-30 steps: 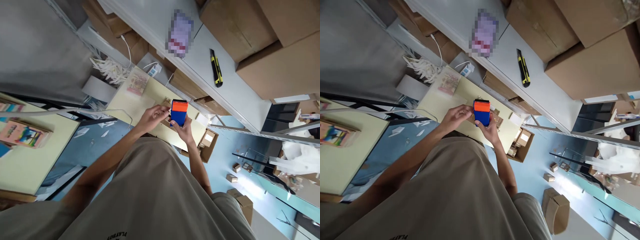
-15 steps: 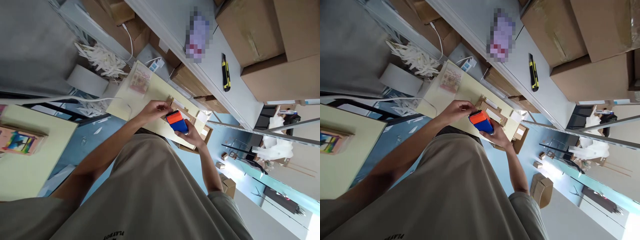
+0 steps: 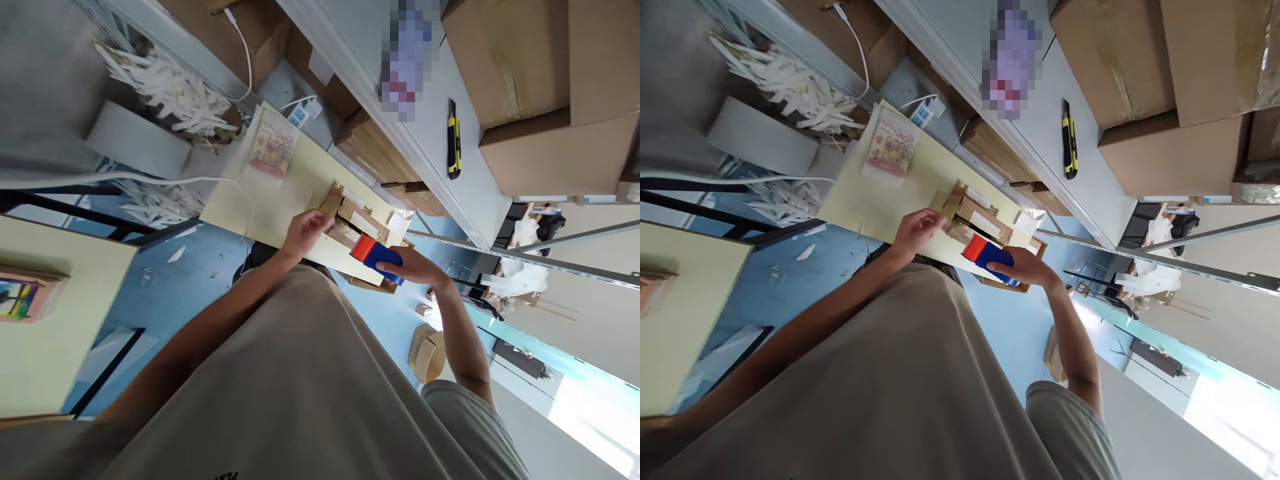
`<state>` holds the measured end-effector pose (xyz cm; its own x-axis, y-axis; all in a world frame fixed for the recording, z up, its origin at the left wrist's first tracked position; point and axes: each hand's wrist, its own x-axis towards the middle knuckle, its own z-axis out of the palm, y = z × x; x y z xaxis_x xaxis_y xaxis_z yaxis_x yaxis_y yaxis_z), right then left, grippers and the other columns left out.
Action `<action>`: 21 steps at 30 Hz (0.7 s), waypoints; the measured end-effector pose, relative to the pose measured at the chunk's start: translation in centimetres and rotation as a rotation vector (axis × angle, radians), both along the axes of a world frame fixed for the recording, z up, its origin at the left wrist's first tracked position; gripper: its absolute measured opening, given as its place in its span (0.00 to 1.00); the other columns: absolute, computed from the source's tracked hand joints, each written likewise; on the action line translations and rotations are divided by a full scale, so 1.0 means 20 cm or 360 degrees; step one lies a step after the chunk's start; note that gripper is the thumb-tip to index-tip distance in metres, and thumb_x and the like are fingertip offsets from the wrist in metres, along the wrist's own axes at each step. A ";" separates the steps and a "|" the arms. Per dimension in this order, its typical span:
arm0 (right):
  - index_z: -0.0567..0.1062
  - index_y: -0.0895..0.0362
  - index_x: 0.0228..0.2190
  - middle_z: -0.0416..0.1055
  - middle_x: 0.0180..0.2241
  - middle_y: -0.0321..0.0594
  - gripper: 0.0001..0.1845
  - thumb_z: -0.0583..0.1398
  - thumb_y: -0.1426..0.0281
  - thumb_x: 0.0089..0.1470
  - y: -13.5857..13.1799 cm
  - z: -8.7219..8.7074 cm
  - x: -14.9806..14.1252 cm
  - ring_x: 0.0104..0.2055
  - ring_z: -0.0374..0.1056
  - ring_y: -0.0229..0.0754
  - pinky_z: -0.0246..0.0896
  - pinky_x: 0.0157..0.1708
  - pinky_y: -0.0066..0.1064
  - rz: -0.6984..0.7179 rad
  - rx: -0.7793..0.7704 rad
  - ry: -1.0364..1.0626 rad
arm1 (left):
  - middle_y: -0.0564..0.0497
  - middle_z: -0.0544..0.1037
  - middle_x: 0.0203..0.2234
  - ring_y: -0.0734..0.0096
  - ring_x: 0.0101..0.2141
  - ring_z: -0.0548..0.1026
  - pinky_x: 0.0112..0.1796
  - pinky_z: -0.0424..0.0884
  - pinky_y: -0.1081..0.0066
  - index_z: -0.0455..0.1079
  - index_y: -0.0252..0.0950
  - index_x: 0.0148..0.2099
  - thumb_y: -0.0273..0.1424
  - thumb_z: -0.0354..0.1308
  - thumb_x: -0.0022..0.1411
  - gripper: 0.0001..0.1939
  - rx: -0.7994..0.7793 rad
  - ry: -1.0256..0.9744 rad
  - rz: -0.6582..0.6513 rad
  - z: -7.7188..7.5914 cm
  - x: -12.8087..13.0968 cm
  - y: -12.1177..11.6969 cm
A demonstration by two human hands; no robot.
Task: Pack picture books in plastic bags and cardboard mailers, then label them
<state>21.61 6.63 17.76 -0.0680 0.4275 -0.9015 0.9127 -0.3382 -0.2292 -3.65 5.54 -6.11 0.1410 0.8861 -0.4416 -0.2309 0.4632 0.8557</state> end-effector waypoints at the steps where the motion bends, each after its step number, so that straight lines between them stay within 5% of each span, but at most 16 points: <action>1: 0.77 0.54 0.40 0.84 0.34 0.45 0.39 0.66 0.29 0.59 0.02 0.05 0.02 0.34 0.82 0.48 0.71 0.31 0.34 0.0002 -0.0055 -0.0050 | 0.49 0.83 0.30 0.68 0.31 0.76 0.34 0.71 0.68 0.82 0.37 0.39 0.49 0.74 0.64 0.19 -0.0023 0.0027 0.0052 -0.05 -0.01 0.01; 4: 0.78 0.54 0.39 0.84 0.33 0.44 0.39 0.66 0.29 0.58 0.07 0.17 0.05 0.32 0.81 0.47 0.70 0.30 0.34 0.0022 -0.0076 -0.0187 | 0.48 0.83 0.32 0.68 0.31 0.75 0.34 0.70 0.68 0.81 0.37 0.38 0.48 0.75 0.64 0.19 -0.0109 0.0019 0.0092 -0.18 0.00 0.04; 8: 0.77 0.53 0.35 0.82 0.30 0.42 0.39 0.65 0.28 0.58 0.16 0.22 -0.02 0.29 0.79 0.45 0.67 0.28 0.34 0.0070 0.0006 -0.0265 | 0.50 0.81 0.29 0.70 0.29 0.72 0.34 0.68 0.68 0.79 0.38 0.36 0.46 0.75 0.64 0.17 -0.0167 -0.0019 0.0110 -0.29 0.12 0.05; 21: 0.76 0.54 0.26 0.78 0.24 0.41 0.40 0.65 0.29 0.63 0.38 0.04 -0.32 0.27 0.76 0.42 0.64 0.31 0.34 0.0243 0.0103 -0.0303 | 0.48 0.84 0.33 0.64 0.34 0.79 0.39 0.74 0.66 0.79 0.38 0.36 0.34 0.69 0.65 0.06 -0.0247 0.0189 0.0234 -0.50 0.35 0.09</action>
<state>15.23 14.13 18.50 0.0320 0.4827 -0.8752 0.9809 -0.1835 -0.0653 3.34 7.37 -16.06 -0.0458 0.8134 -0.5799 -0.2075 0.5601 0.8020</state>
